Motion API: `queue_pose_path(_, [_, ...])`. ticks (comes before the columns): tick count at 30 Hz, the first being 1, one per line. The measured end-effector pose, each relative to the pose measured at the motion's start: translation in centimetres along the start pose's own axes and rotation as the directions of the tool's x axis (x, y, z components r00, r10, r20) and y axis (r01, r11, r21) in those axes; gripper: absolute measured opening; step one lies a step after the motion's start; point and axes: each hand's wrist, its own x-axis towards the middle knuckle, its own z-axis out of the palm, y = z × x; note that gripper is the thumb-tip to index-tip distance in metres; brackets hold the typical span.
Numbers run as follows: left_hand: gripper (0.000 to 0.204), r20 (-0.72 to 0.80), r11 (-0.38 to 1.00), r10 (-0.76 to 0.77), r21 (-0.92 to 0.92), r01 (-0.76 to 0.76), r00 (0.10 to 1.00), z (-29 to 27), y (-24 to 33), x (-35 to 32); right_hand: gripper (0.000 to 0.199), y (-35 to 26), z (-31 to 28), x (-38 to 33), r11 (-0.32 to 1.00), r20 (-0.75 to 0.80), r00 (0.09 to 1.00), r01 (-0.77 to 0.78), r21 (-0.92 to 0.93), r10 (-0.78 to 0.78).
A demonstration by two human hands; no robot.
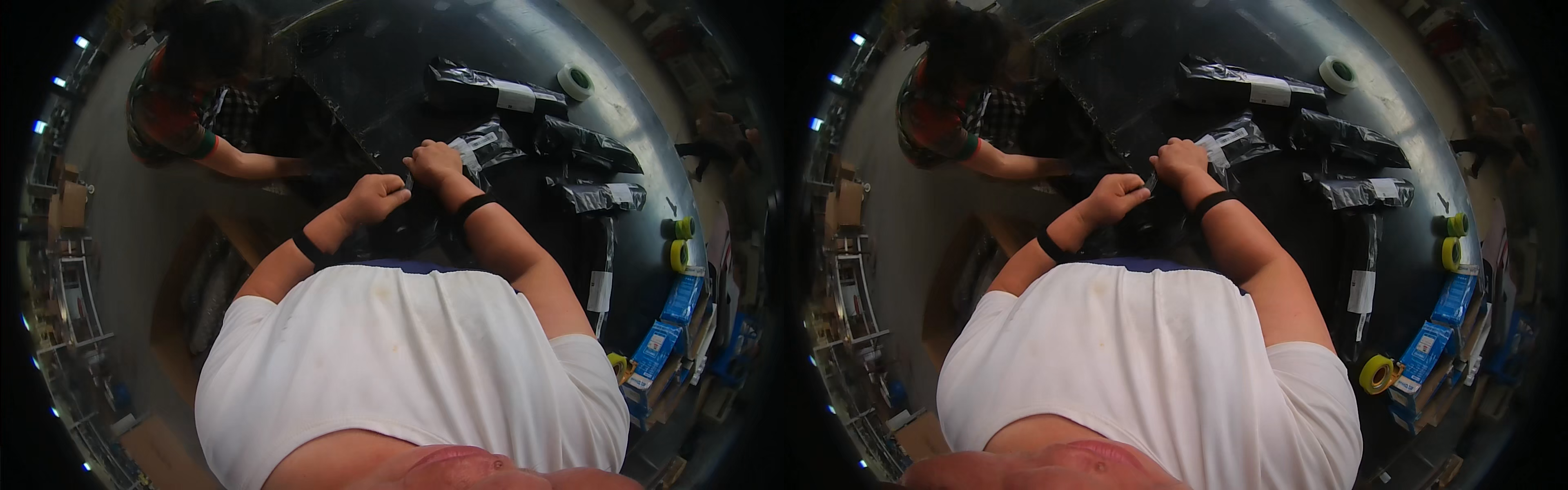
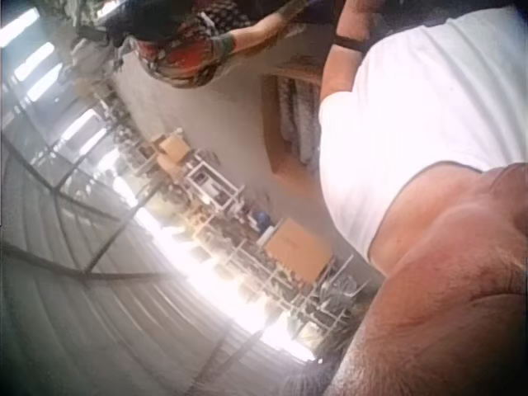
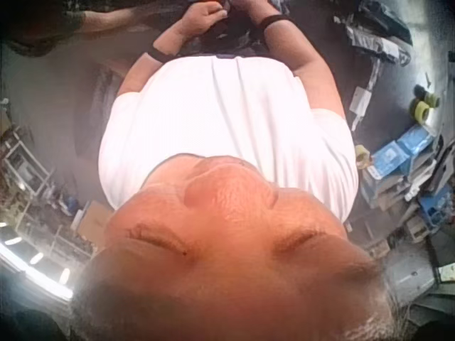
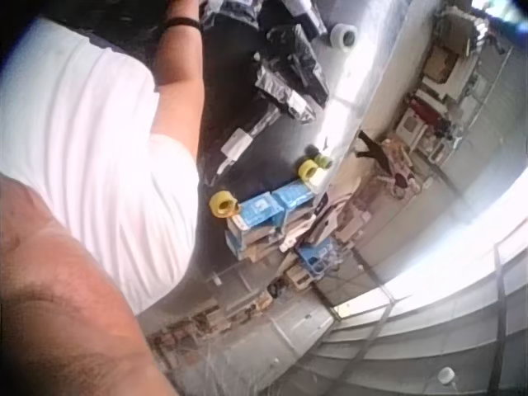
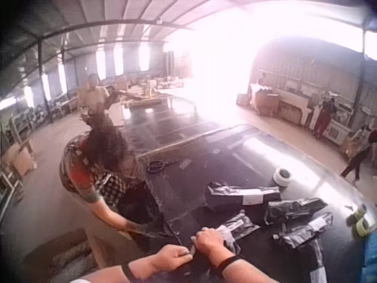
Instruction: Handling and packing black plastic-wrapped parts on a factory table.
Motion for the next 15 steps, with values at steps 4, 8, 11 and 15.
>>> queue_pose_path(4, [0.020,-0.053,0.998,0.022,0.058,-0.018,0.998,-1.6,1.9,-1.2,0.040,-0.2,0.4,-0.1,0.998,-0.069,0.996,-0.050,0.023,0.051])
queue_pose_path(8, [0.033,-0.022,0.950,-0.176,0.259,0.175,0.984,-2.8,1.7,1.1,0.040,0.2,0.6,0.8,0.986,-0.174,0.971,-0.156,0.051,0.163])
queue_pose_path(11, [0.046,0.187,0.842,-0.476,0.379,0.383,0.859,-2.8,2.1,5.3,0.042,-0.1,0.4,0.8,0.987,-0.181,0.971,-0.154,0.034,0.158])
queue_pose_path(15, [0.042,0.160,0.787,-0.371,0.578,0.217,0.915,0.6,0.8,6.1,0.046,0.5,0.8,0.7,0.991,-0.240,0.962,-0.127,0.041,0.133])
